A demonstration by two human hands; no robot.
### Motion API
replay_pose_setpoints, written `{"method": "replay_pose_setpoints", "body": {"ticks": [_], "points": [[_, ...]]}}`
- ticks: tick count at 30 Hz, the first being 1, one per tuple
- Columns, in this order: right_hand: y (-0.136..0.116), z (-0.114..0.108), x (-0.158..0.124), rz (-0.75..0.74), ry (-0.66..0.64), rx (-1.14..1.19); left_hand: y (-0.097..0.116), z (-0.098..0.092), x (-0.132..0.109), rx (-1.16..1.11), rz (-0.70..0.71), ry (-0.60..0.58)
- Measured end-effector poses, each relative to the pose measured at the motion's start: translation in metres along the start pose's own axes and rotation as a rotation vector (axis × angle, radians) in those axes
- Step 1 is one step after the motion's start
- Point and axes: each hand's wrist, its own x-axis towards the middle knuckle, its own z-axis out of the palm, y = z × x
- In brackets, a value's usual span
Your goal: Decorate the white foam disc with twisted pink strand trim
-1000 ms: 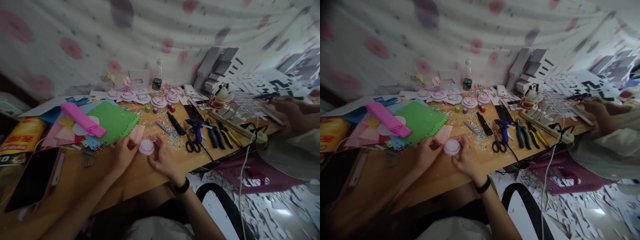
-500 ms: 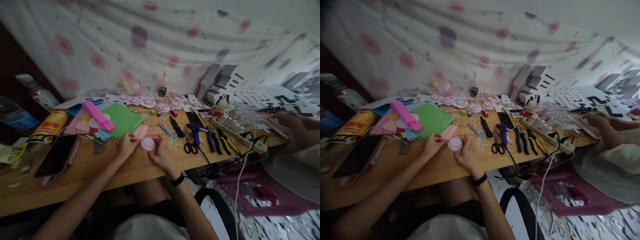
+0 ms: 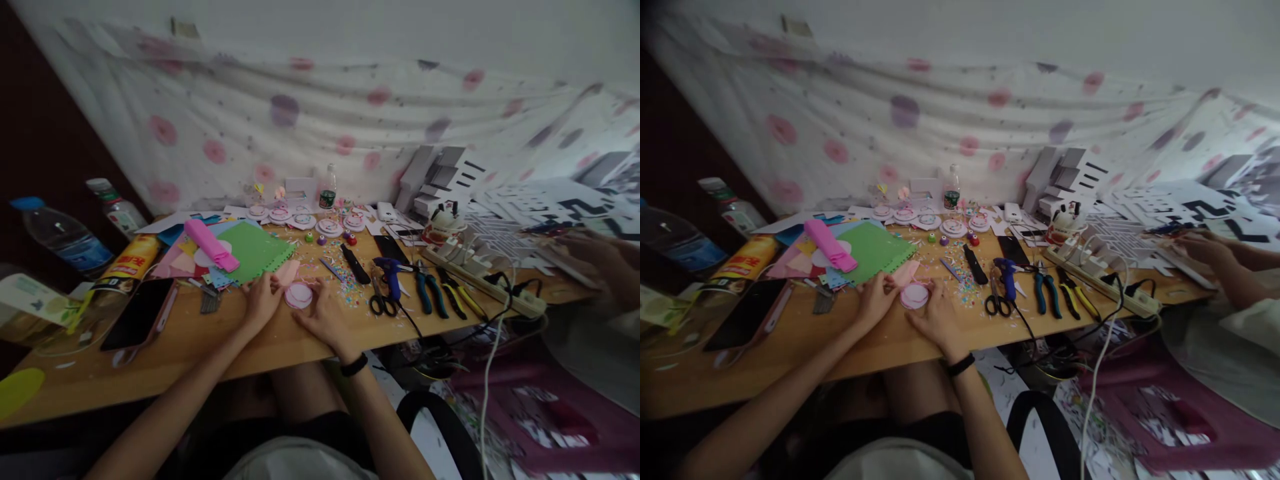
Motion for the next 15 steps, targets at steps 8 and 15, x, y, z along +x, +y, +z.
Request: {"method": "replay_pose_setpoints", "body": {"ticks": [8,15], "points": [[0.008,0.003,0.002,0.044,0.036,0.027,0.009,-0.008,-0.009,0.095,0.227,0.017],[0.003,0.001,0.002,0.05,0.048,0.007,0.011,-0.016,-0.005,0.121,0.363,-0.059]]}}
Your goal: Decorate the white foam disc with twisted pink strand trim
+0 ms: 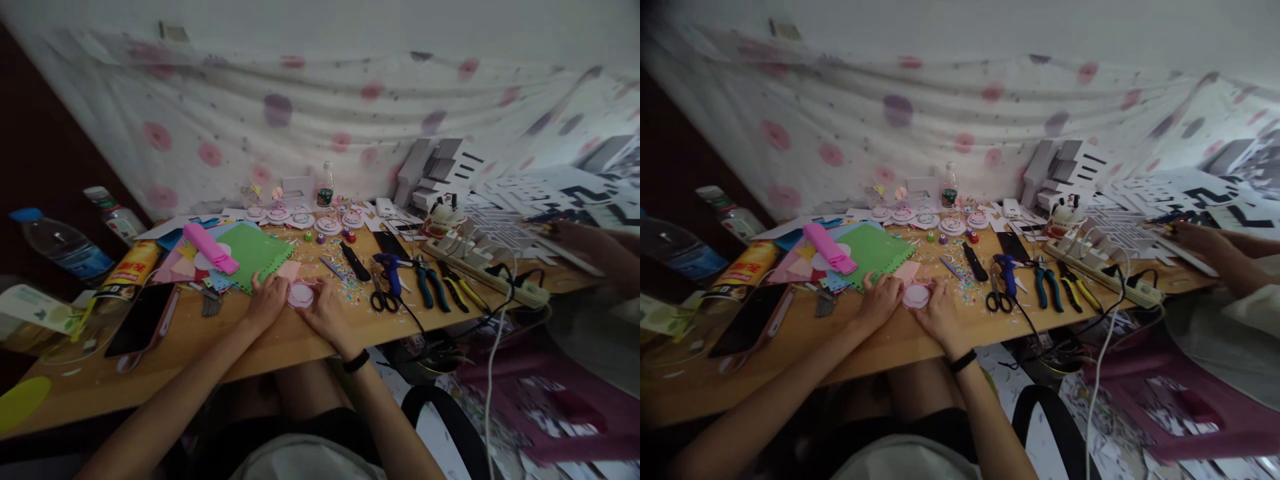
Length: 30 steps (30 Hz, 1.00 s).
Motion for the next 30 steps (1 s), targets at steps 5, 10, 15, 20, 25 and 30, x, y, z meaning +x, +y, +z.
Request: {"method": "replay_pose_setpoints", "body": {"ticks": [5,10,15,20,25,30], "points": [[-0.01,0.004,0.001,-0.002,0.034,-0.042,-0.002,0.004,0.003,-0.028,-0.13,0.052],[-0.004,0.006,0.003,-0.014,0.059,-0.08,0.001,0.01,-0.004,-0.147,-0.252,0.07],[-0.008,-0.007,-0.01,-0.01,0.121,-0.13,0.003,0.01,-0.013,-0.26,-0.339,0.067],[-0.044,-0.015,-0.038,-0.003,0.091,-0.191,0.004,0.012,-0.015,-0.324,-0.379,0.057],[-0.059,-0.005,-0.044,0.045,-0.054,-0.382,0.007,0.013,-0.015,-0.356,-0.386,0.052],[-0.057,0.001,-0.04,0.048,-0.123,-0.515,0.009,0.012,-0.015,-0.372,-0.383,0.041]]}}
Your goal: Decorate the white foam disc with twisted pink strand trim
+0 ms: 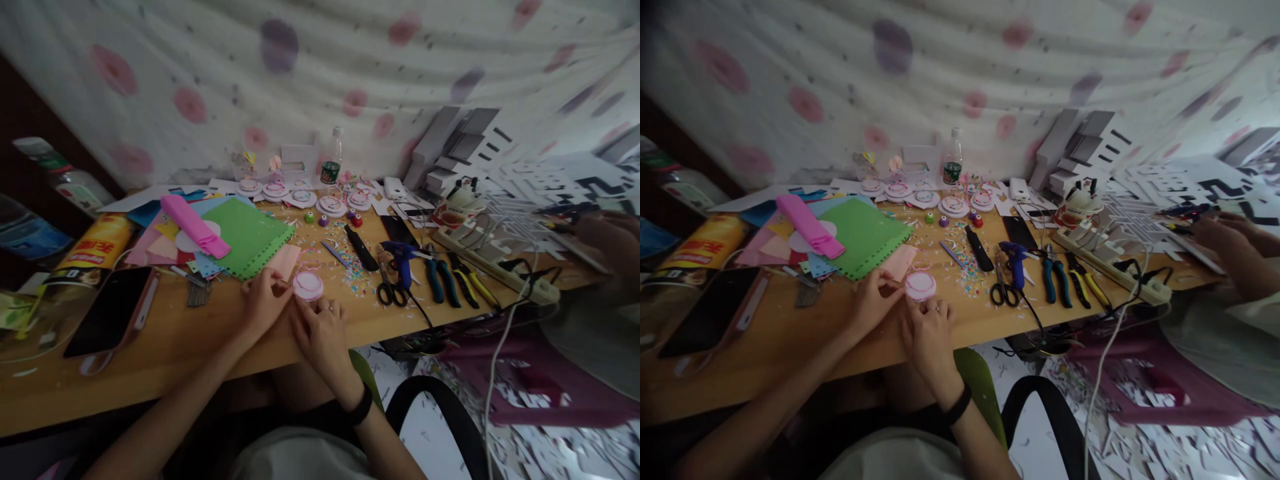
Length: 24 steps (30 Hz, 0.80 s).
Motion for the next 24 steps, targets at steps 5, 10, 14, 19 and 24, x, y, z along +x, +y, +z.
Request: {"method": "replay_pose_setpoints", "body": {"ticks": [5,10,14,19,24], "points": [[-0.001,0.001,0.002,0.057,-0.028,0.023,-0.004,0.004,0.0,-0.023,0.023,0.004],[-0.002,0.001,0.004,0.103,-0.011,0.033,-0.01,-0.013,0.01,-0.067,0.048,0.105],[-0.001,0.002,0.001,0.089,0.006,0.053,-0.018,-0.048,0.021,-0.172,0.004,0.208],[0.004,0.004,-0.003,0.069,0.072,0.16,-0.026,-0.065,0.013,-0.415,-0.127,0.206],[0.008,0.008,-0.004,0.099,0.155,0.239,-0.019,-0.049,-0.003,-0.718,-0.156,0.115]]}}
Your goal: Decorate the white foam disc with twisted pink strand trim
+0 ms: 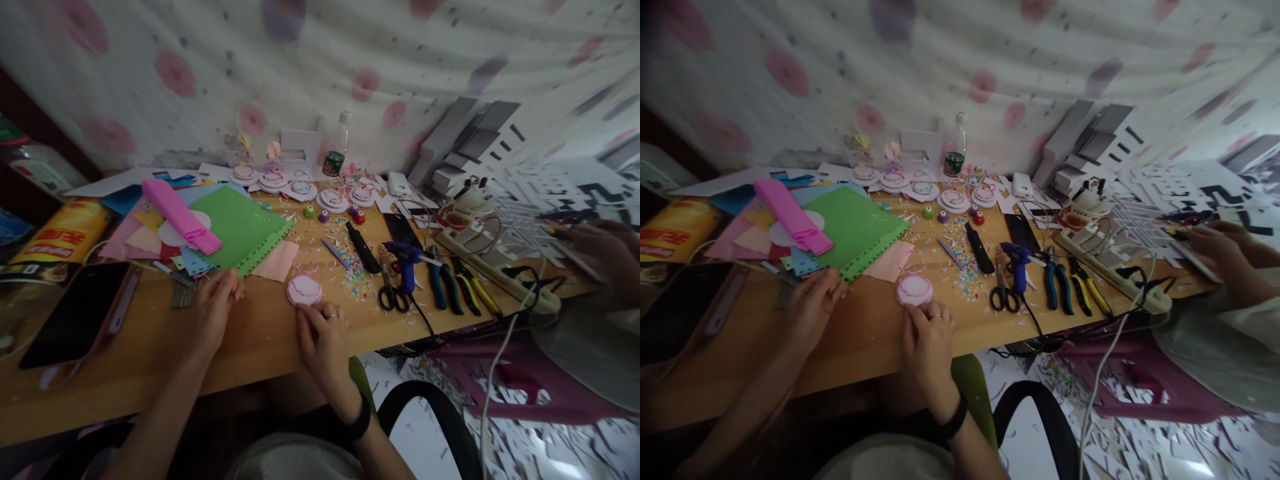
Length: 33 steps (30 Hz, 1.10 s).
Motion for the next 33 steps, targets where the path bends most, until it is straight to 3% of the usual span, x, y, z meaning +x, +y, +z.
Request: {"method": "replay_pose_setpoints", "body": {"ticks": [7,14,17,21,24,28,33], "points": [[0.002,0.001,0.003,0.107,0.063,0.285,0.005,0.016,-0.012,-0.399,-0.22,-0.102],[0.001,0.004,0.0,0.193,0.15,0.344,0.006,0.021,-0.021,-0.754,-0.491,-0.105],[-0.009,-0.009,-0.003,0.184,0.153,0.461,0.01,0.025,-0.032,-0.842,-0.545,-0.123],[-0.033,-0.038,0.002,0.048,0.194,0.621,0.019,0.035,-0.052,-0.891,-0.59,-0.167],[-0.046,-0.052,0.013,-0.02,0.199,0.681,0.027,0.045,-0.067,-0.905,-0.594,-0.217],[-0.053,-0.055,0.018,-0.027,0.233,0.733,0.036,0.059,-0.086,-0.877,-0.541,-0.233],[-0.052,-0.05,0.012,-0.017,0.373,0.613,0.044,0.072,-0.105,-0.594,-0.251,-0.082]]}}
